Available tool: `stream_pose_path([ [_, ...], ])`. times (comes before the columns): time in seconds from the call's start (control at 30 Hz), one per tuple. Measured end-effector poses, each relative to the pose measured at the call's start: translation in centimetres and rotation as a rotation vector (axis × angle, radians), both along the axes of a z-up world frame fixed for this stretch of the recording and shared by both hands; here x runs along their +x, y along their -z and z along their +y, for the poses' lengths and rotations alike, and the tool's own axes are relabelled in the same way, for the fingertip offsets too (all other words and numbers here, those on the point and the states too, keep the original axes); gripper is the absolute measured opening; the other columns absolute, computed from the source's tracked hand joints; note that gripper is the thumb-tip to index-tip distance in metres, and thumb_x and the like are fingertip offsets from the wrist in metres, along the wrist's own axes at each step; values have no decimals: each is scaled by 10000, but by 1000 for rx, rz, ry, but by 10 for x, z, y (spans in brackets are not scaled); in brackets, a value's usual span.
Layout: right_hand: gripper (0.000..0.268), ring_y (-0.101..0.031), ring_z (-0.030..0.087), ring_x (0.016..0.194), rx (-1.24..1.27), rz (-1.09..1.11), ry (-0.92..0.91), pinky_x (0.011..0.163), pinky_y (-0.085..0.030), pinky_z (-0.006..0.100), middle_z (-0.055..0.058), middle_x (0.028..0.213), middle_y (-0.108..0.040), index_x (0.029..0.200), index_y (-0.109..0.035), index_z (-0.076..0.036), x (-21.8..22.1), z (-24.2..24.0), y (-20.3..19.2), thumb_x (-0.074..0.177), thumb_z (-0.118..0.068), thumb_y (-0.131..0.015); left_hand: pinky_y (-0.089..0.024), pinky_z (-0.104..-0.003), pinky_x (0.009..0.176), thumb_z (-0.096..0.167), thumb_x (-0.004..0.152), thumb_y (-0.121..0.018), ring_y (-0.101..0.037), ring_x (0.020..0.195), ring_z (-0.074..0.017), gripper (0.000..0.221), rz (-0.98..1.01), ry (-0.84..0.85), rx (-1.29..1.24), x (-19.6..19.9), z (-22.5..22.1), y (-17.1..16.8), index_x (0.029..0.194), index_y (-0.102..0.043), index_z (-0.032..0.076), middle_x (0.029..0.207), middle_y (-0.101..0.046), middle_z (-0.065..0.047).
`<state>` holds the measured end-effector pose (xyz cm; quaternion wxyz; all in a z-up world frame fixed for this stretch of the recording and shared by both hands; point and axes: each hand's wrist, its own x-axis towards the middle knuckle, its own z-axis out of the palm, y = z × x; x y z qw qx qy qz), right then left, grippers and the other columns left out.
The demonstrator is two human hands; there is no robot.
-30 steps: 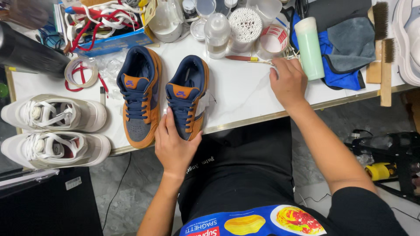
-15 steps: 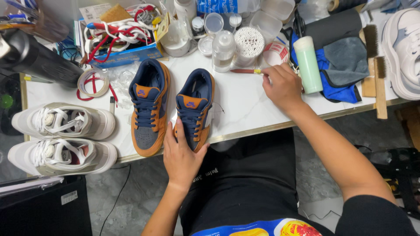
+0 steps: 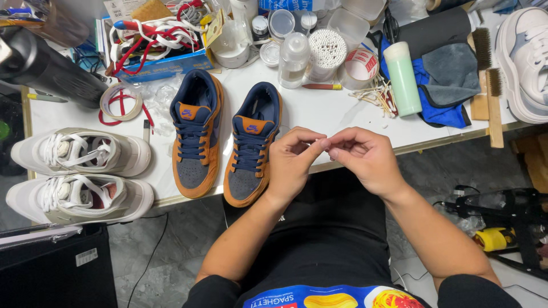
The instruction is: The person applies a liquid to the midsole of a shoe using a cotton swab. They hold an orange and blue sneaker with their left hand while carefully rubbing the swab along the orange rubber edge of the sole with their right hand.
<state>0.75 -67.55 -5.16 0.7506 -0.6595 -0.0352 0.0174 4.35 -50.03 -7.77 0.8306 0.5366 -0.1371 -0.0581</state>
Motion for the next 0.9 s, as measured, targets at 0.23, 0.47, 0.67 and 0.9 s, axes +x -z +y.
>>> stream_pose_path([
  [0.23, 111, -639, 96, 810, -572, -154, 119, 679, -479, 216, 65, 941, -725, 1016, -750, 21, -22, 3, -6, 906, 9, -741, -544, -243, 804, 16, 910, -752, -677, 924, -112, 227, 100, -6, -5, -20, 17, 3, 1129, -708, -19, 1054, -701, -67],
  [0.47, 98, -607, 65, 862, -265, -104, 280, 792, -497, 207, 5, 963, -669, 1084, -655, 22, 4, -37, 15, 997, -10, -689, -539, -226, 712, 37, 944, -736, -674, 785, -94, 71, -25, -332, 272, -22, 87, 7, 979, -759, -20, 903, -740, -64],
  [0.67, 102, -647, 141, 877, -740, -227, 469, 796, -520, 266, 64, 996, -668, 1024, -663, 14, 45, -67, 59, 973, -20, -745, -457, -281, 613, 57, 883, -805, -621, 634, -196, 163, -314, -460, 730, -25, 128, 11, 788, -686, -4, 714, -656, -83],
  [0.9, 127, -579, 329, 1008, -1186, -483, 592, 902, -479, 431, 106, 1002, -633, 958, -681, -39, 57, -79, 105, 896, -13, -788, -452, -467, 980, 167, 807, -839, -613, 1142, -353, 334, -846, -526, 1077, 12, 110, -23, 1054, -656, 36, 1101, -666, -146],
])
